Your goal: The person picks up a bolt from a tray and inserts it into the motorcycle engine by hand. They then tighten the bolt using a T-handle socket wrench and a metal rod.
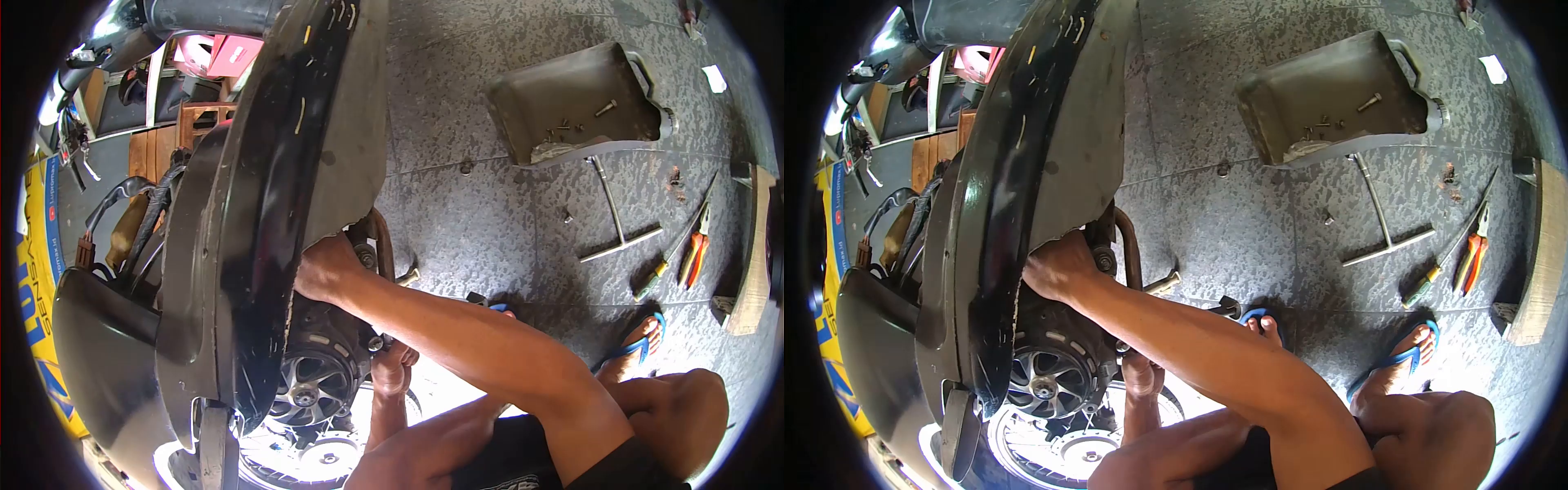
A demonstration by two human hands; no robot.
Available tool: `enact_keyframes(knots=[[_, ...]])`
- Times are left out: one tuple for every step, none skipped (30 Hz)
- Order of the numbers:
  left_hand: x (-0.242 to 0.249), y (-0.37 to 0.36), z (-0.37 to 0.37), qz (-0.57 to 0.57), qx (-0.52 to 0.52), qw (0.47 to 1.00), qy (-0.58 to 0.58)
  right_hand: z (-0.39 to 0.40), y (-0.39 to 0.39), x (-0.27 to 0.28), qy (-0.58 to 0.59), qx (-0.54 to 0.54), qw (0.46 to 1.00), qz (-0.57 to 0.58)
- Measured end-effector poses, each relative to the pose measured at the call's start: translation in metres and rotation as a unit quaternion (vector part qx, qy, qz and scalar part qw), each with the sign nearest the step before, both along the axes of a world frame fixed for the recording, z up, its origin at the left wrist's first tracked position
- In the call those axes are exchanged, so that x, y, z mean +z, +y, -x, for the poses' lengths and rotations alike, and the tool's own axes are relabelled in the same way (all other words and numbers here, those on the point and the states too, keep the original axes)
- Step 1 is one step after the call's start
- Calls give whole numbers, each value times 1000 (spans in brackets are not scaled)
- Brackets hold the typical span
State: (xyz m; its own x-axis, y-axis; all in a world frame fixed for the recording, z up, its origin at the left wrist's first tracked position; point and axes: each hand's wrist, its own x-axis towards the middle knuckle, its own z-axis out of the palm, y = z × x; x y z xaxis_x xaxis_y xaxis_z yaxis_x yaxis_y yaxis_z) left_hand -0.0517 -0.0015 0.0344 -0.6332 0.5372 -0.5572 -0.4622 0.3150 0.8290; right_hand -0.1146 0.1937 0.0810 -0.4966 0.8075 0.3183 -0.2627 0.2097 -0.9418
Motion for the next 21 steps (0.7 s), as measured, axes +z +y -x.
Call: enact_keyframes(knots=[[2, 5, -3, -17, 3, 1000, 8, -2, -1, 0, -52, 1, 998, -38], [1, 5, -2, -18, 3, 1000, 10, -4, 0, 0, -106, 1, 991, -76], [-2, 4, -1, -20, 13, 1000, 11, -10, 2, 2, -105, 2, 991, -77], [-3, 2, -1, -21, 24, 999, 10, -18, 6, 7, -103, 3, 992, -66], [-3, 2, -2, -20, 26, 999, 10, -22, 7, 10, -102, 5, 993, -54], [-4, 5, -3, 0, 35, 997, 65, -19, 7, 9, -102, 6, 993, -54], [-4, 7, -4, 20, 43, 992, 120, -14, 6, 5, -98, 12, 993, -62], [-6, 3, -2, 20, 43, 992, 118, -9, 5, 3, -95, 18, 993, -69], [-7, -1, 2, 43, 5, 987, 157, -4, 2, -1, -97, 19, 993, -70], [-7, -3, 5, 66, -33, 978, 196, 0, 0, -4, -103, -15, 990, -92], [-6, -5, 6, 65, -35, 978, 194, 4, -3, -8, -109, -50, 986, -115], [-3, -3, 7, 121, -59, 967, 218, 0, 0, -5, -110, -51, 986, -117], [0, -2, 7, 176, -82, 951, 241, -6, 2, -4, -84, -44, 991, -93], [-4, -7, 10, 174, -82, 951, 241, -10, 4, -1, -56, -36, 995, -70], [-8, -12, 14, 169, -74, 959, 216, -6, 2, -3, -56, -36, 995, -72], [-11, -16, 15, 165, -66, 965, 191, -2, 0, -6, -52, -62, 992, -102], [-14, -20, 17, 162, -67, 966, 191, 1, -1, -10, -47, -89, 986, -132], [-10, -17, 14, 121, -37, 981, 147, -1, 2, -8, -49, -90, 986, -134], [-5, -14, 10, 80, -5, 992, 102, -5, 3, -7, -26, -64, 993, -99], [-3, -9, 5, 69, 13, 994, 88, -8, 5, -6, -2, -37, 997, -64], [-6, -10, 6, 69, 10, 994, 88, -11, 7, -4, -2, -40, 997, -63]])
